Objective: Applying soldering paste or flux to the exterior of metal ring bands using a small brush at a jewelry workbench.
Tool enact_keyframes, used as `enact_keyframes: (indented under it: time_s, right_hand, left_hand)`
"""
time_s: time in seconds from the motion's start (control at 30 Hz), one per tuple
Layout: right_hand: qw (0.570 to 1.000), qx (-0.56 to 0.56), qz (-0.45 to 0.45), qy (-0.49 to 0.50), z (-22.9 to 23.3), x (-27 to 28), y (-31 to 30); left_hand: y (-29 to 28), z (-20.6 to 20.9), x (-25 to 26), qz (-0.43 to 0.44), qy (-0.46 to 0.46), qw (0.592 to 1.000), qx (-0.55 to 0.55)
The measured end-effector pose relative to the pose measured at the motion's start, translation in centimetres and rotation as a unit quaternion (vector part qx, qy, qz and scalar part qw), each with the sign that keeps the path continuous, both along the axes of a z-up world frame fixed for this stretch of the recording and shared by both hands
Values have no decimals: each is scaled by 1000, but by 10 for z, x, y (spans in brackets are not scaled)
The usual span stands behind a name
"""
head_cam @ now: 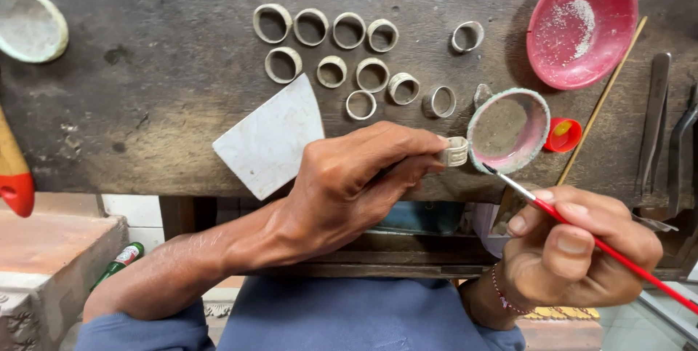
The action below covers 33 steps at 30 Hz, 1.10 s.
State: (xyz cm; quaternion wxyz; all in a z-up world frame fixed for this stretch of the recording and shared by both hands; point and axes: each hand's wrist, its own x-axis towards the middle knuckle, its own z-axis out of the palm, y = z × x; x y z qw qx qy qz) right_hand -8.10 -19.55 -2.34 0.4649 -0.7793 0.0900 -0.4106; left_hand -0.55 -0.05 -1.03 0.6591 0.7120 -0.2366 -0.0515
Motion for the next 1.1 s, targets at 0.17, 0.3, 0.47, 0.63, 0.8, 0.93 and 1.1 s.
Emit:
enact_keyframes:
  time_s: [0.17,0.3,0.47,0.63,0.8,0.93,1.1]
  right_hand:
    - [1000,-13,-14,7,2,-1,13]
    - [1000,-1,4,24,5,-2,17]
    - [1000,4,20,11,-1,-2,11]
    - [999,-7,38,1,-3,-2,8]
    - [999,-9,42,10,-2,-3,9]
    - [999,-7,47,13,-2,-4,9]
    - [999,-8,41,5,-3,-3,10]
  left_hand:
    - [-1,-2,-1,8,-25,1000,3]
    - [-1,-2,-1,6,-23,1000,13]
    - [-1,-2,0,5,-29,999,15]
    - [-1,-3,-1,-1,-25,1000,15]
    - [-1,-4,-1,-2,-36,999,20]
    - [0,-4,-1,-4,-29,999,12]
    - [0,-4,-2,-2,-22,1000,8]
